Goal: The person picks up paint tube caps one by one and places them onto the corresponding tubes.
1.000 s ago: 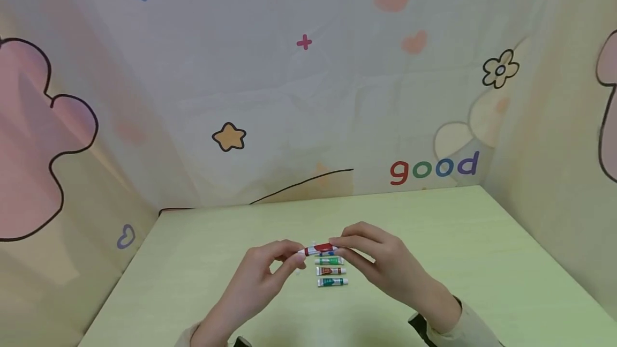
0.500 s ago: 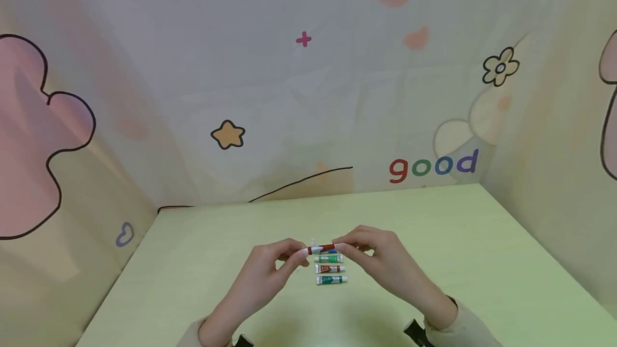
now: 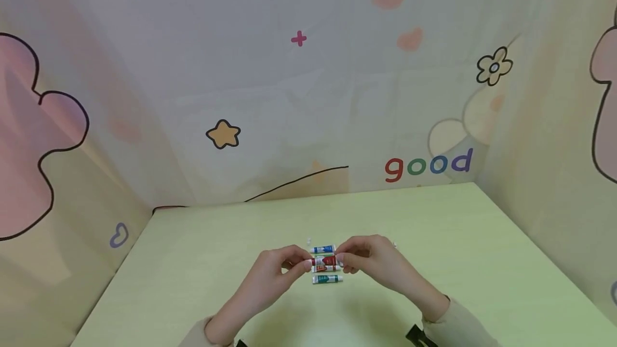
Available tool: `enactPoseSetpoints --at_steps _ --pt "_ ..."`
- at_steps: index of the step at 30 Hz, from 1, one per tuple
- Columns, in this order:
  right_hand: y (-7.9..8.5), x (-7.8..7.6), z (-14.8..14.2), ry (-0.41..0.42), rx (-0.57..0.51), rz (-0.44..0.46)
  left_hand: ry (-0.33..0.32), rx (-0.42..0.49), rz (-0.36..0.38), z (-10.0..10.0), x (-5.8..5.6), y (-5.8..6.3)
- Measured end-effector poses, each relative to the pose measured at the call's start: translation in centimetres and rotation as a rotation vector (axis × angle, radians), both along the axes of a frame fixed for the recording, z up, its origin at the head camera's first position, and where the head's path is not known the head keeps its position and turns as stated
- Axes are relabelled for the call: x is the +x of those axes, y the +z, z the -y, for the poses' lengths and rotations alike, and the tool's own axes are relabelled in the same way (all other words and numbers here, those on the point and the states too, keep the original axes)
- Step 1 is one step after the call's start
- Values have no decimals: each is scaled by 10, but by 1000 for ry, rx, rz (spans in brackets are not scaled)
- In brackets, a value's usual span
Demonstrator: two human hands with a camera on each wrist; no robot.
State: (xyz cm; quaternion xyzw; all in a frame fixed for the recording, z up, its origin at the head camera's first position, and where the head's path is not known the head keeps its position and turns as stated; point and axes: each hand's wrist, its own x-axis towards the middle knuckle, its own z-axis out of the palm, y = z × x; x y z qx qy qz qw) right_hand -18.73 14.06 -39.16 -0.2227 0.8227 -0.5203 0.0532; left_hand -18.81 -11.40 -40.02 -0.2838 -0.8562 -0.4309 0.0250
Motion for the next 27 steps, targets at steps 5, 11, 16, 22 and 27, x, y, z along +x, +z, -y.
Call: enactPoseSetpoints --at_steps 5,11,16,22,27 --pt "-10 -6 -5 53 76 44 -64 -65 65 -4 -7 -14" --pt "-20 -14 -7 111 127 53 -107 -148 104 -9 -14 -27" --pt "-27 -21 -6 129 169 108 -116 -202 119 -13 -21 -34" --pt "-39 -26 -3 168 248 134 -138 -253 149 -17 -23 -43" --pt "-43 -30 -3 173 279 145 -126 -292 149 -21 -28 -44"
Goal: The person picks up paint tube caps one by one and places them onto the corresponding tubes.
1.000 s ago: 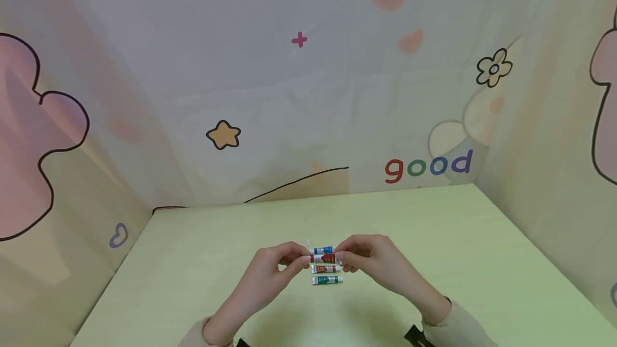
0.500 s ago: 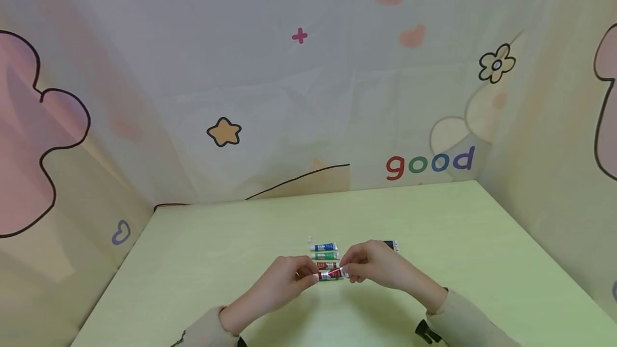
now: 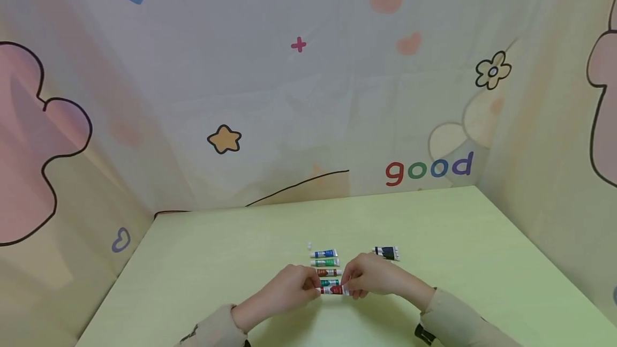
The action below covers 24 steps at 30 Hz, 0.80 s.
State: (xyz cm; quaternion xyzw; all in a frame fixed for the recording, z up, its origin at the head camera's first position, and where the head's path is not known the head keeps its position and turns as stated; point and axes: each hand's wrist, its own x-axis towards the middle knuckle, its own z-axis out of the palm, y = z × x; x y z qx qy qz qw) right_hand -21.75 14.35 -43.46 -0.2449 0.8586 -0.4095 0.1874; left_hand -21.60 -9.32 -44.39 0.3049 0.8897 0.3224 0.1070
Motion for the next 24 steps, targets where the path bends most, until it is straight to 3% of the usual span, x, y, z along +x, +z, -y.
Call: enactPoseSetpoints --at_steps 12,24 --pt "-12 -9 6 4 69 13 -9 -95 7 -3 -9 -14" --pt "-16 -12 9 -4 94 2 6 -148 16 -6 -8 -11"
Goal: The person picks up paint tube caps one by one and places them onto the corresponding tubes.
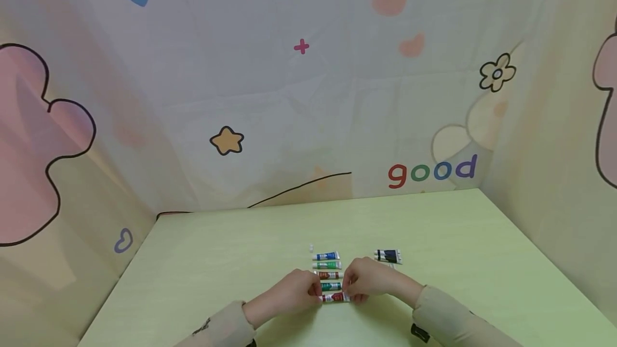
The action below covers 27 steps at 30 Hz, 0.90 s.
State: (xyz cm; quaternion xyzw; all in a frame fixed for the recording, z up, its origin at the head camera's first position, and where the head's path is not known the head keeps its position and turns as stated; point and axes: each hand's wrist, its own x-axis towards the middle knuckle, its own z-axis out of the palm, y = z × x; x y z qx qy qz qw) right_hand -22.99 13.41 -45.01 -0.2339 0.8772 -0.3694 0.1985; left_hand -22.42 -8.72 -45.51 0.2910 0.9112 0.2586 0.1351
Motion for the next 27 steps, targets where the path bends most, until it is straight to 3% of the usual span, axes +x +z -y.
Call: enactPoseSetpoints --at_steps 13,27 --pt "-3 -1 0 -30 15 16 -1 -30 -43 -2 -1 -1" --pt "2 0 0 -31 38 -2 20 -3 11 1 -3 -2"
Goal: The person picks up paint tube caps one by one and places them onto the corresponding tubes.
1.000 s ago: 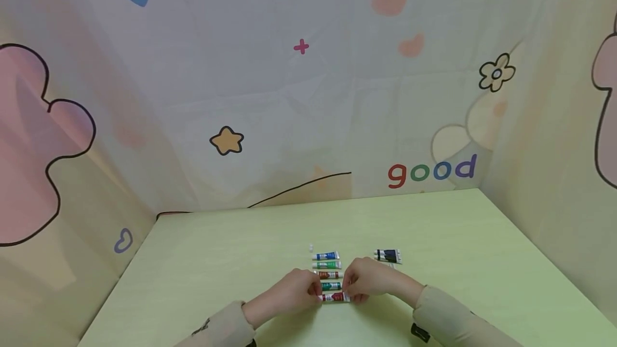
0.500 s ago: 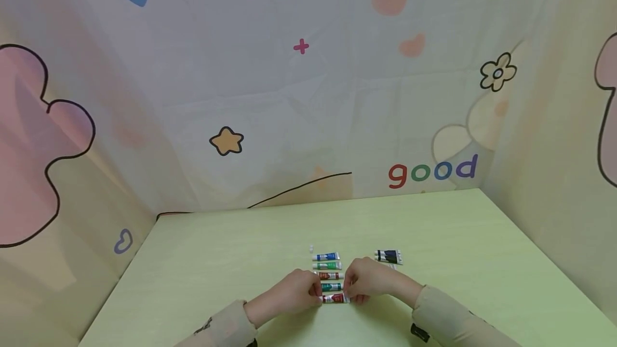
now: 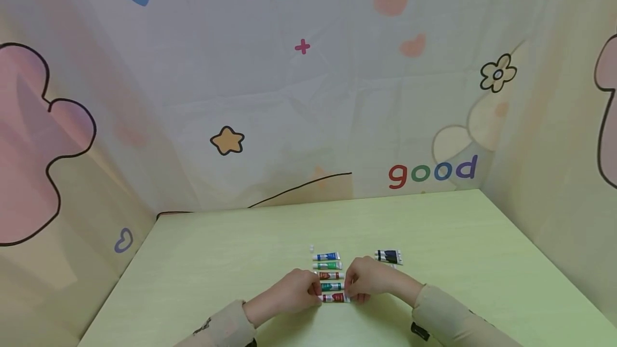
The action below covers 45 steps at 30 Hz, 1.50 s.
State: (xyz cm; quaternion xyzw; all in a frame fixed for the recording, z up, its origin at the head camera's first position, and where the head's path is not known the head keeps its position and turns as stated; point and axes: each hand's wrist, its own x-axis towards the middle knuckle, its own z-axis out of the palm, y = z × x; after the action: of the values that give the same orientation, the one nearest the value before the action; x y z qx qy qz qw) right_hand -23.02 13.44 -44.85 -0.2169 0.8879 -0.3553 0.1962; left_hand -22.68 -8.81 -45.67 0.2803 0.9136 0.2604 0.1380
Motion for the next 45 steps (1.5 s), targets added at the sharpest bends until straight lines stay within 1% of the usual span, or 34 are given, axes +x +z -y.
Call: enactPoseSetpoints --at_steps 4,9,15,18,23,28,36,41,45 --pt "1 0 -1 -15 13 3 1 10 20 3 -1 1" --pt "1 1 -2 -24 29 4 -14 31 11 9 -2 4" --pt "3 -2 -6 -29 48 2 -6 70 -29 19 -8 12" --pt "5 -4 -10 -33 52 -8 -10 84 -55 25 -11 19" --pt "17 -7 -21 -48 77 -39 3 105 -93 38 -16 34" --pt "29 -14 -38 -93 88 -78 37 124 -132 53 -19 52" --pt "56 -21 -70 -112 41 -126 131 123 -183 76 -21 72" --pt "71 -24 -86 -149 38 -143 159 136 -192 83 -21 79" --pt "73 -26 -94 -168 28 -148 157 141 -177 84 -21 77"
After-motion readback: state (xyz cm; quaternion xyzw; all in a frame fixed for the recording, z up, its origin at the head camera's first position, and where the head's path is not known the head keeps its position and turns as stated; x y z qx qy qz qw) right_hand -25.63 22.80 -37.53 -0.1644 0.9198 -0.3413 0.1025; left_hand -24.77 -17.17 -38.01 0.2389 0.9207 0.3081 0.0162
